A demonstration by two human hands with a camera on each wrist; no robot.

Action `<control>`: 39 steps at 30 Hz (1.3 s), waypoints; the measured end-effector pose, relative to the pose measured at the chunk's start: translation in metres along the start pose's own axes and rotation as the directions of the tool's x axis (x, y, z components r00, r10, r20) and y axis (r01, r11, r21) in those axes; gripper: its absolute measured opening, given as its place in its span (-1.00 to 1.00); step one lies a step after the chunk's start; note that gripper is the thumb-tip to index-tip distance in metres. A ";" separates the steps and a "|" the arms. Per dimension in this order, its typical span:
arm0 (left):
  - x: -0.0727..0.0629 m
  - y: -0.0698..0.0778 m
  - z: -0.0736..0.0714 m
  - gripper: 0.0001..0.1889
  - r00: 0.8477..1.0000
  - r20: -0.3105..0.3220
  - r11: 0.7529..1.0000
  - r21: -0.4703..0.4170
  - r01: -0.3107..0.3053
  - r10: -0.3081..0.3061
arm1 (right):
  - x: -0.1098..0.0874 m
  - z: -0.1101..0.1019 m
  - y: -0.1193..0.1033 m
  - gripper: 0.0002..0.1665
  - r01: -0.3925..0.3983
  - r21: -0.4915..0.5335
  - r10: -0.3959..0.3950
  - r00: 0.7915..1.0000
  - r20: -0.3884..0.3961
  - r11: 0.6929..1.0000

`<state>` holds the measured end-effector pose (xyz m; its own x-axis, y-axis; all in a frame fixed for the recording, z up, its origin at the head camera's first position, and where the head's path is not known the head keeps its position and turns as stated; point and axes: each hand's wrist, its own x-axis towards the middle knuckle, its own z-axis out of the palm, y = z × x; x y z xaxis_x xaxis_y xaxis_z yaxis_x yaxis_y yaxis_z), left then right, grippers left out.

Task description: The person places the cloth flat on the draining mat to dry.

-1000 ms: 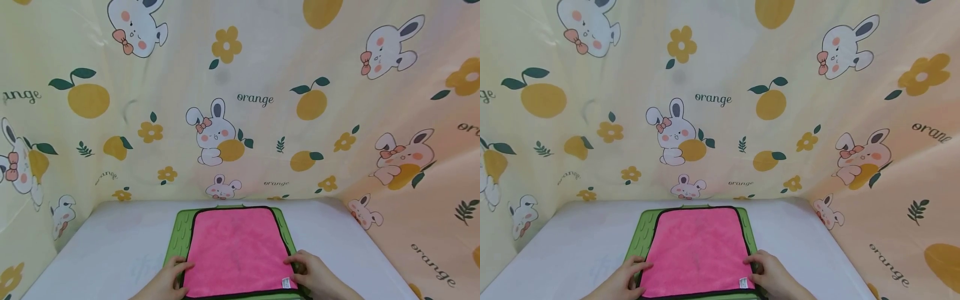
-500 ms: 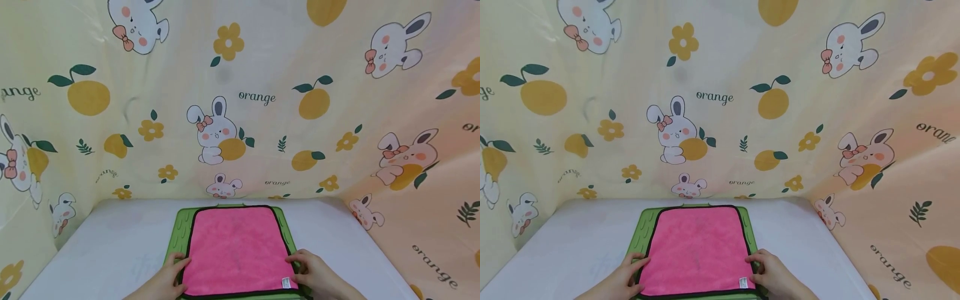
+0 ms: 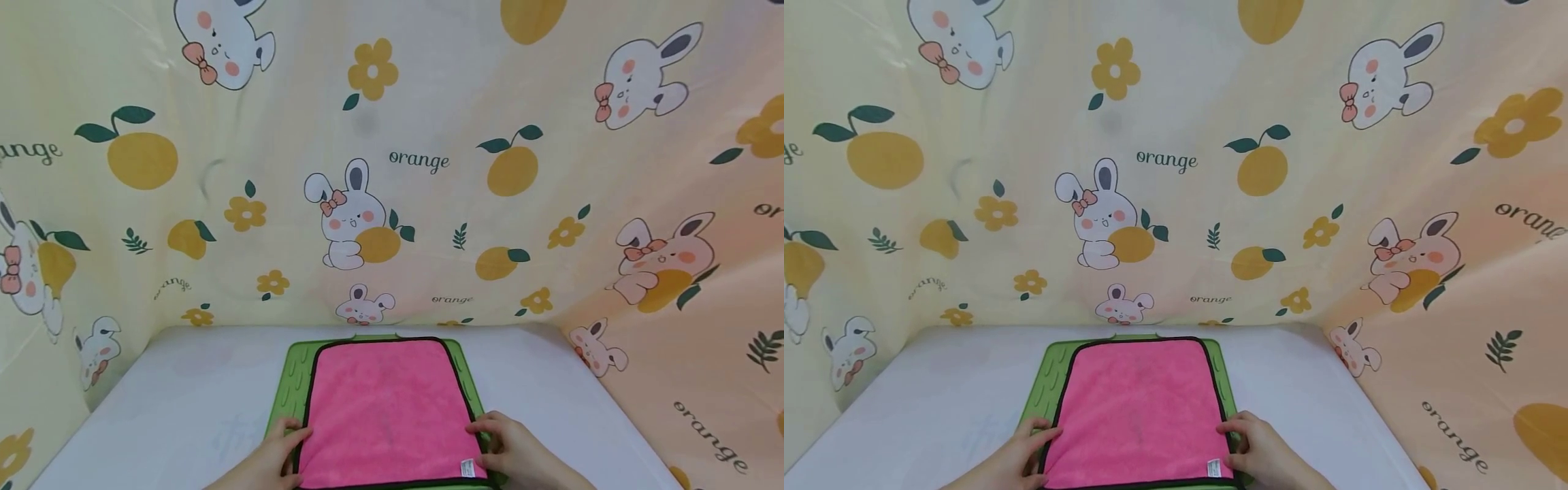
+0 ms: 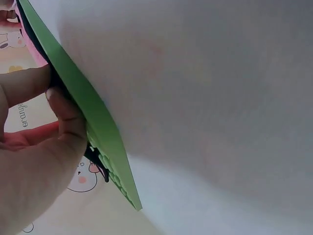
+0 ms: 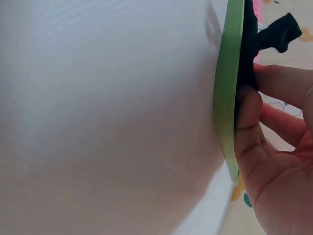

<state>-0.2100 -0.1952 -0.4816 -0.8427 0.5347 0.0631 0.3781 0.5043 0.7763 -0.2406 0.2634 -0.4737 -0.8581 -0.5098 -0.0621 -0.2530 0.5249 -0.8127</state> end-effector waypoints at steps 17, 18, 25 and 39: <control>-0.005 -0.011 -0.003 -0.35 0.996 0.083 0.809 0.588 -0.029 -0.025 | -0.010 0.005 0.001 -0.49 0.155 -0.085 -0.157 0.988 -0.016 0.984; -0.006 -0.011 -0.003 -0.34 0.995 0.086 0.808 0.589 -0.016 -0.043 | -0.010 0.005 0.002 -0.49 0.156 -0.079 -0.158 0.987 -0.011 0.984; -0.005 -0.019 -0.004 -0.32 0.996 0.079 0.798 0.603 -0.013 -0.044 | -0.008 0.002 0.005 -0.50 0.167 -0.067 -0.167 0.986 0.017 0.984; -0.006 -0.022 -0.011 -0.33 0.998 -0.050 0.742 0.671 -0.001 0.047 | -0.009 -0.004 0.003 -0.57 0.139 -0.100 -0.144 0.989 -0.044 0.985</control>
<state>-0.2176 -0.2165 -0.4923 -0.8422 0.5231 0.1307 0.5385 0.8282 0.1552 -0.2355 0.2722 -0.4734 -0.8316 -0.5495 0.0810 -0.4130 0.5142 -0.7517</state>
